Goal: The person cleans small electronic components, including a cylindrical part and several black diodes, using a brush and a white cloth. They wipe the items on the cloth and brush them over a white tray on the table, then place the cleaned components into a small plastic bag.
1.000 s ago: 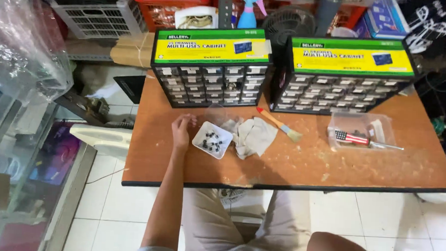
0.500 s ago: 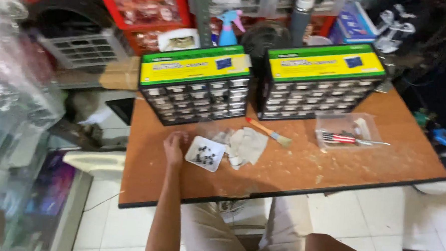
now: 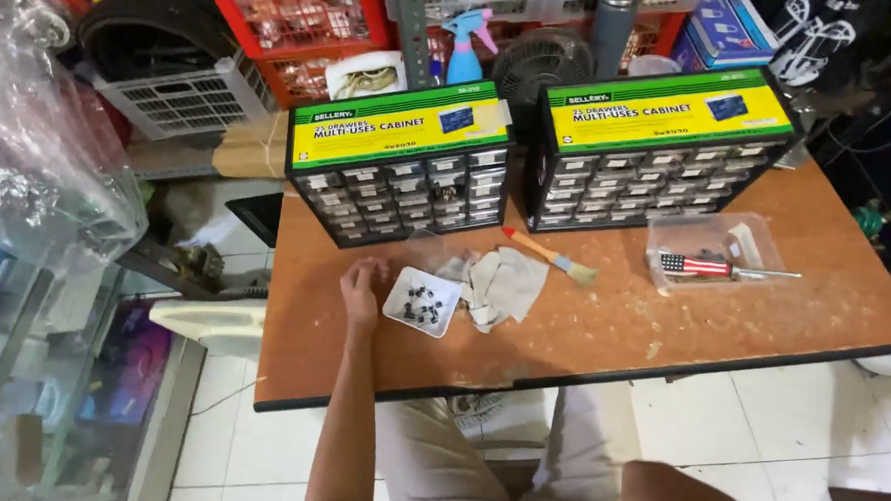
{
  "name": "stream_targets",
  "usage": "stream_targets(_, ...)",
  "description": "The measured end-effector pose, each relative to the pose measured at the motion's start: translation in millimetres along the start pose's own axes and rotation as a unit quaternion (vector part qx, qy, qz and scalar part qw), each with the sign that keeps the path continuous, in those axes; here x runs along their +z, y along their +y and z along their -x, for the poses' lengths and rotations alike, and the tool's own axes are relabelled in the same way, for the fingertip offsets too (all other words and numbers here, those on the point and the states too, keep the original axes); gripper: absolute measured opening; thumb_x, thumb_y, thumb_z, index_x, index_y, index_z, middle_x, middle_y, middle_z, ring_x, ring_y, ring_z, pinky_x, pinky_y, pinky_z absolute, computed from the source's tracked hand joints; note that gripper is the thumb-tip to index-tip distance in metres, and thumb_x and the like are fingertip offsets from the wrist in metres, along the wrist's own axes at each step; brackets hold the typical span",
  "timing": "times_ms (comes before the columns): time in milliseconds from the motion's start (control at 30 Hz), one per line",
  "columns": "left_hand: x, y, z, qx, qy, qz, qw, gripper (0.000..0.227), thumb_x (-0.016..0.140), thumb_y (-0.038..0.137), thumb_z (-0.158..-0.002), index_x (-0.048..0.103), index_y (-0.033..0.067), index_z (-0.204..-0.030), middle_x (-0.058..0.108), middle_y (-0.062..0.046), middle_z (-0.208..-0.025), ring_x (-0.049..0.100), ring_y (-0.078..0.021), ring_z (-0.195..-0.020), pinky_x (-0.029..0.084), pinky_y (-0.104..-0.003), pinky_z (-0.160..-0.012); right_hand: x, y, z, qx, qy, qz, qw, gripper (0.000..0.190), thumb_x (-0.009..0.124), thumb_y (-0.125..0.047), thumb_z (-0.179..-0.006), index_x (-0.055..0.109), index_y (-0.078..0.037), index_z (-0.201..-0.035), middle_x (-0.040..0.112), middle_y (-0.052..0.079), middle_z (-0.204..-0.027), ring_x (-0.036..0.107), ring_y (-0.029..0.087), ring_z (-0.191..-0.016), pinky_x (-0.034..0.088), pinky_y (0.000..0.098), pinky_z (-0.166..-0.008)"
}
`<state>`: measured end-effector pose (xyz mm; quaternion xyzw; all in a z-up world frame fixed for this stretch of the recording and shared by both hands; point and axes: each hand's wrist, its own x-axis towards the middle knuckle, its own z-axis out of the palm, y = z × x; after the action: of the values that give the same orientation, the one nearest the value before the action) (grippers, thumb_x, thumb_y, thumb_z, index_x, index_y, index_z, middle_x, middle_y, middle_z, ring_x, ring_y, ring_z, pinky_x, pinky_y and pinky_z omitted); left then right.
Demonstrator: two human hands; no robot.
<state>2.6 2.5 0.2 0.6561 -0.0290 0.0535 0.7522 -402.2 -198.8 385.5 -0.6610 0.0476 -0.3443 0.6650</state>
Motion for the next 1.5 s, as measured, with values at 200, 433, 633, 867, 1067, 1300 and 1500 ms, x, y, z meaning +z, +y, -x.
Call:
stream_targets(200,0.7,2.9,5.1,-0.017,-0.019,0.0,1.0,0.03,0.059,0.027,-0.098,0.073,0.0008,-0.09,0.066,-0.013,-0.083,0.062,-0.0215,-0.078,0.056,-0.035,-0.077,-11.3,183.8,-42.9,0.004,-0.002,0.024,1.0,0.03,0.071,-0.004,-0.088,0.071,-0.004,-0.118,0.072,0.013,-0.115,0.07,0.024,-0.113,0.053,0.0367,-0.104)
stream_targets(433,24.3,55.9,8.5,-0.1,-0.118,-0.111,0.982,0.073,0.072,0.047,-0.092,0.049,0.0035,-0.145,0.054,-0.024,-0.142,0.046,-0.0444,-0.138,0.038,-0.056,-0.115,-18.4,389.5,-110.3,-0.087,-0.072,0.312,0.943,0.049,0.082,-0.008,-0.075,0.07,-0.009,-0.122,0.069,0.01,-0.116,0.067,0.028,-0.113,0.051,0.0372,-0.101)
stream_targets(633,46.3,79.0,8.0,-0.076,-0.251,-0.297,0.918,0.086,0.08,0.043,-0.086,0.042,-0.0042,-0.146,0.047,-0.033,-0.146,0.038,-0.0544,-0.141,0.035,-0.065,-0.116,-25.9,454.3,-93.1,-0.113,-0.082,0.51,0.849,0.042,0.073,-0.025,-0.083,0.072,-0.007,-0.121,0.066,0.011,-0.127,0.063,0.033,-0.116,0.049,0.0454,-0.097)
stream_targets(867,67.7,43.9,-4.5,-0.075,-0.263,-0.557,0.784,0.12,0.067,0.083,-0.074,0.025,0.005,-0.155,0.041,-0.022,-0.153,0.041,-0.0402,-0.144,0.042,-0.057,-0.115,-26.3,434.1,-91.0,-0.151,-0.027,0.485,0.861,0.033,0.07,-0.016,-0.083,0.071,-0.01,-0.116,0.064,0.007,-0.123,0.062,0.032,-0.118,0.049,0.0431,-0.101)
stream_targets(1067,76.7,-3.7,-5.6,-0.014,-0.175,-0.583,0.794,0.098,0.071,0.071,-0.078,0.04,0.0073,-0.146,0.056,-0.017,-0.135,0.061,-0.0372,-0.125,0.056,-0.054,-0.098,-39.6,465.1,-94.6,-0.117,0.043,0.516,0.847,0.048,0.079,-0.015,-0.076,0.069,-0.001,-0.121,0.062,0.018,-0.13,0.056,0.039,-0.128,0.041,0.0482,-0.111)
stream_targets(1300,64.2,-10.5,-13.7,-0.03,-0.159,-0.51,0.845,0.029,0.06,0.031,-0.094,0.071,0.0041,-0.091,0.07,-0.015,-0.075,0.071,-0.0359,-0.071,0.06,-0.05,-0.067,-46.4,472.7,-92.6,-0.022,0.045,0.489,0.871,0.034,0.08,-0.02,-0.074,0.073,-0.013,-0.107,0.061,0.006,-0.106,0.062,0.032,-0.103,0.047,0.0419,-0.094)
stream_targets(1500,90.7,76.4,24.3,-0.04,-0.192,-0.537,0.821,0.095,0.076,0.049,-0.081,0.03,0.0048,-0.151,0.048,-0.021,-0.145,0.049,-0.0396,-0.134,0.044,-0.06,-0.108,-51.5,487.3,-89.3,-0.009,0.059,0.465,0.883,0.035,0.082,-0.018,-0.07,0.069,-0.012,-0.102,0.065,0.008,-0.1,0.063,0.033,-0.101,0.046,0.0411,-0.094)
